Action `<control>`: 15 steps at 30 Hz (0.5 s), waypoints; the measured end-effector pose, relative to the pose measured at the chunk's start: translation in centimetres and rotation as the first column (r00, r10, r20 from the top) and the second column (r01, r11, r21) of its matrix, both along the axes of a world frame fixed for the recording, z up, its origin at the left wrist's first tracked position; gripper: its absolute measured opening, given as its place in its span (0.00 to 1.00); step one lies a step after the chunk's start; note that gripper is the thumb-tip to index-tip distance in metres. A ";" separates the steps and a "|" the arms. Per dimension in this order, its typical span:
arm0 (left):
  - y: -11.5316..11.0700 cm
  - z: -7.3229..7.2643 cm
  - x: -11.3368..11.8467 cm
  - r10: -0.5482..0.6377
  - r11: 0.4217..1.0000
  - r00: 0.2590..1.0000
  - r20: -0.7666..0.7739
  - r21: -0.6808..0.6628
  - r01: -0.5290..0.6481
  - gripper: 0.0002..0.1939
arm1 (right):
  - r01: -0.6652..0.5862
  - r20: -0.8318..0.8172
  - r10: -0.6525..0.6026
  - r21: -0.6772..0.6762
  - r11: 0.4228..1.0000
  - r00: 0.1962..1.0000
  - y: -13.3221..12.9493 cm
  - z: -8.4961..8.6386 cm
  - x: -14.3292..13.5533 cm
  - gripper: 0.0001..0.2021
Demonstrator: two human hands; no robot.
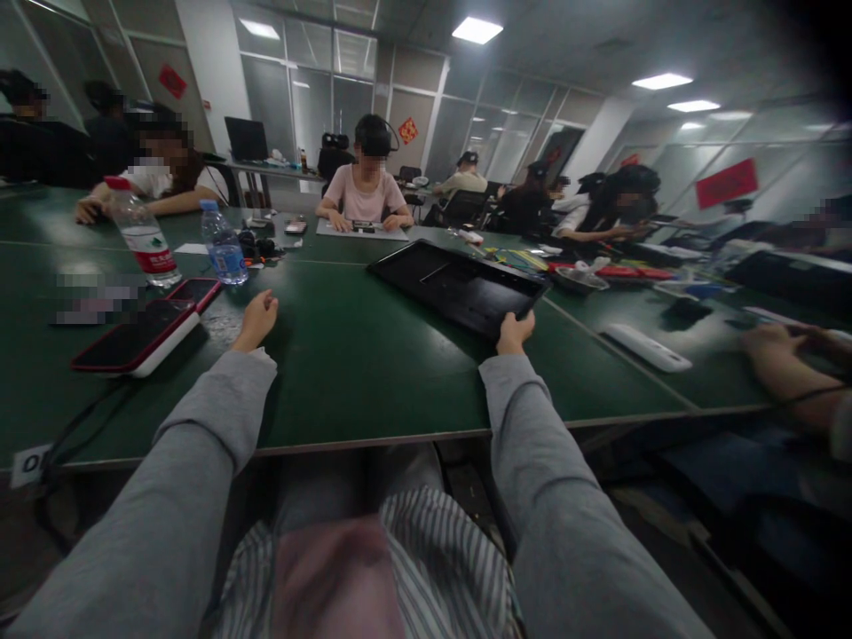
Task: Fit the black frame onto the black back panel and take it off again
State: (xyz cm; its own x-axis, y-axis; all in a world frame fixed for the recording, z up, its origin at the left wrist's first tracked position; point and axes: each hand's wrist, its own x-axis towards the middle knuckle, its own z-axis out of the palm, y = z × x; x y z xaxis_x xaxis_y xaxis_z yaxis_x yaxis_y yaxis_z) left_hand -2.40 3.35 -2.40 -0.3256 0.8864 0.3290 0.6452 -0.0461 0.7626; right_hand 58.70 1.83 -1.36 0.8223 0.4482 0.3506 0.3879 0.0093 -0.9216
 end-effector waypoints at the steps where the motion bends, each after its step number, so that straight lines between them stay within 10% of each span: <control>1: 0.1 -0.1 0.0 -0.001 1.000 1.000 0.008 0.006 0.001 0.27 | 0.070 -0.037 -0.072 -0.035 0.997 0.997 -0.3 0.1 0.1 0.37; 15: -0.1 0.0 0.1 -0.015 1.000 1.000 0.011 -0.001 0.015 0.26 | 0.390 -0.182 -0.419 -0.177 0.904 0.889 -4.4 1.8 0.5 0.37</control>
State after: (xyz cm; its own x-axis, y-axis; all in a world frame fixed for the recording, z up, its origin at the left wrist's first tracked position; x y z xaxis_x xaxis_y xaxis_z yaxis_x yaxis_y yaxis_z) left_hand -2.32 3.23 -2.37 -0.3155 0.8917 0.3245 0.6363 -0.0549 0.7695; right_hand 59.20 -2.52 0.43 0.9898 0.0907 0.1098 0.1283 -0.2336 -0.9638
